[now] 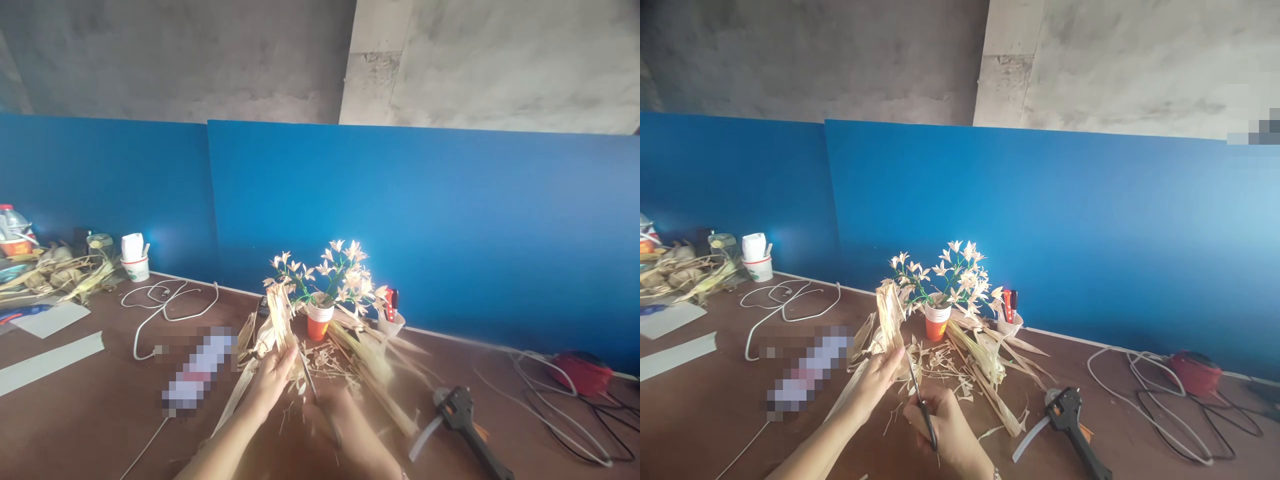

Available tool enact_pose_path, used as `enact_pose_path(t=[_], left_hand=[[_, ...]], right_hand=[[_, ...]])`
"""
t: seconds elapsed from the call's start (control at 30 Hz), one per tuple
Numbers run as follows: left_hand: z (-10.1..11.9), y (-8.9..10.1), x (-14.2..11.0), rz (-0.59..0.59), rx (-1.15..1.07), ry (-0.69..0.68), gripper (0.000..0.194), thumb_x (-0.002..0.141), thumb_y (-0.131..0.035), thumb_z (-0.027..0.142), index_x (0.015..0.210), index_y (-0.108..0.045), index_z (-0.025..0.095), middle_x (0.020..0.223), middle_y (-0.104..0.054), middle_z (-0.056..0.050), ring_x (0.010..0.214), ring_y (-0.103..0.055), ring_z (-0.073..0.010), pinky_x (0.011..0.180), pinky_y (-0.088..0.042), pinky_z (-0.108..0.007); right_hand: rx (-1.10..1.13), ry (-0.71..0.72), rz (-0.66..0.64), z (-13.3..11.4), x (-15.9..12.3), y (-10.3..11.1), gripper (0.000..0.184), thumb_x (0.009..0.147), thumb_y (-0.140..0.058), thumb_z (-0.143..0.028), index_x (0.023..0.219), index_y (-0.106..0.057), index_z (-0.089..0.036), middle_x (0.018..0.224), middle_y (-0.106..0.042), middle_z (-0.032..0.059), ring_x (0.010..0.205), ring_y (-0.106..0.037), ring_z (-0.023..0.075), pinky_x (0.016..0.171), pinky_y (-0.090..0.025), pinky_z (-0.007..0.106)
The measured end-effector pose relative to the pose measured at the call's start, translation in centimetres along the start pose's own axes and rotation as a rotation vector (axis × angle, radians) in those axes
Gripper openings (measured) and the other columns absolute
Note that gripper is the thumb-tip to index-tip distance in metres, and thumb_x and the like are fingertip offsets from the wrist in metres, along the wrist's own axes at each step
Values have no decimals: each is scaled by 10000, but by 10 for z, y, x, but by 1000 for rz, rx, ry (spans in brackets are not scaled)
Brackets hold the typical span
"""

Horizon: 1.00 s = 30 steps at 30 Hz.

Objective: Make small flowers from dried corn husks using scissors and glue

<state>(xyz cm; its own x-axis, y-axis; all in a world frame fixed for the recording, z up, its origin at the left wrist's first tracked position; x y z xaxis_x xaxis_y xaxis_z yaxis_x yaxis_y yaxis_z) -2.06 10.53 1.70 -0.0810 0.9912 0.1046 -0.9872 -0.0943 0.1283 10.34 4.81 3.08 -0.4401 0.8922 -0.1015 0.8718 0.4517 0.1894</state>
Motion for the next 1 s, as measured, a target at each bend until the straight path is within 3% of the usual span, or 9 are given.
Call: enact_pose_path(t=[0.1,0.2,0.4,0.57,0.83,1.0], left_hand=[[-2,-9,4,-144,29,-33,553,794,-421,699,532,-280,234,469,-215,87,435,-247,-87,428,-207,-234],[-5,-10,6,-186,45,-48,549,794,-430,694,540,-278,232,483,-226,85,445,-253,-84,426,-206,-229],[-8,-11,2,-147,-32,19,529,789,-450,686,557,-328,226,499,-291,79,445,-334,-84,443,-297,-212],[4,-7,-1,-87,-25,1,536,813,-394,688,538,-293,238,474,-246,83,423,-272,-89,419,-250,-238],[0,-7,2,-131,72,-10,516,859,-362,631,536,-287,237,478,-241,77,434,-291,-98,427,-238,-248],[-6,-7,2,-119,5,27,485,853,-394,630,588,-315,232,523,-267,79,466,-323,-96,460,-298,-228]], right_hand=[[17,-15,-51,1,0,0,268,761,-639,-370,638,-503,-174,475,-443,-65,397,-381,66,398,-264,192],[11,-5,-75,3,1,1,185,778,-587,-277,647,-503,-176,496,-448,-63,411,-394,70,409,-274,193],[-34,-1,-52,2,-1,3,116,748,-510,-169,632,-508,-177,497,-449,-62,409,-398,73,403,-278,192],[-76,-6,-44,0,-2,3,122,739,-505,-159,618,-510,-175,491,-463,-60,409,-411,71,415,-289,187],[-145,-22,-39,0,-2,7,144,750,-498,-181,608,-517,-173,485,-492,-44,386,-430,77,384,-317,180],[-176,-16,-72,-7,-5,7,144,747,-522,-173,604,-530,-168,463,-488,-51,372,-427,71,390,-345,177]])
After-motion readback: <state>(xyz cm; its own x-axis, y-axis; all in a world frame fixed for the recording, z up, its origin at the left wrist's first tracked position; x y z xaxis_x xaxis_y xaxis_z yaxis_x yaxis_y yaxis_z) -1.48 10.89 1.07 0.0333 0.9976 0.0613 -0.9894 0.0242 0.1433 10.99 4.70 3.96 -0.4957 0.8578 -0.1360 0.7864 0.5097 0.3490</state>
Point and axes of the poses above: each hand's wrist, its own x-axis towards the middle knuckle, its own y-axis out of the back of the hand, z = x × y, the point moved 10 cm from there along x, towards the middle knuckle
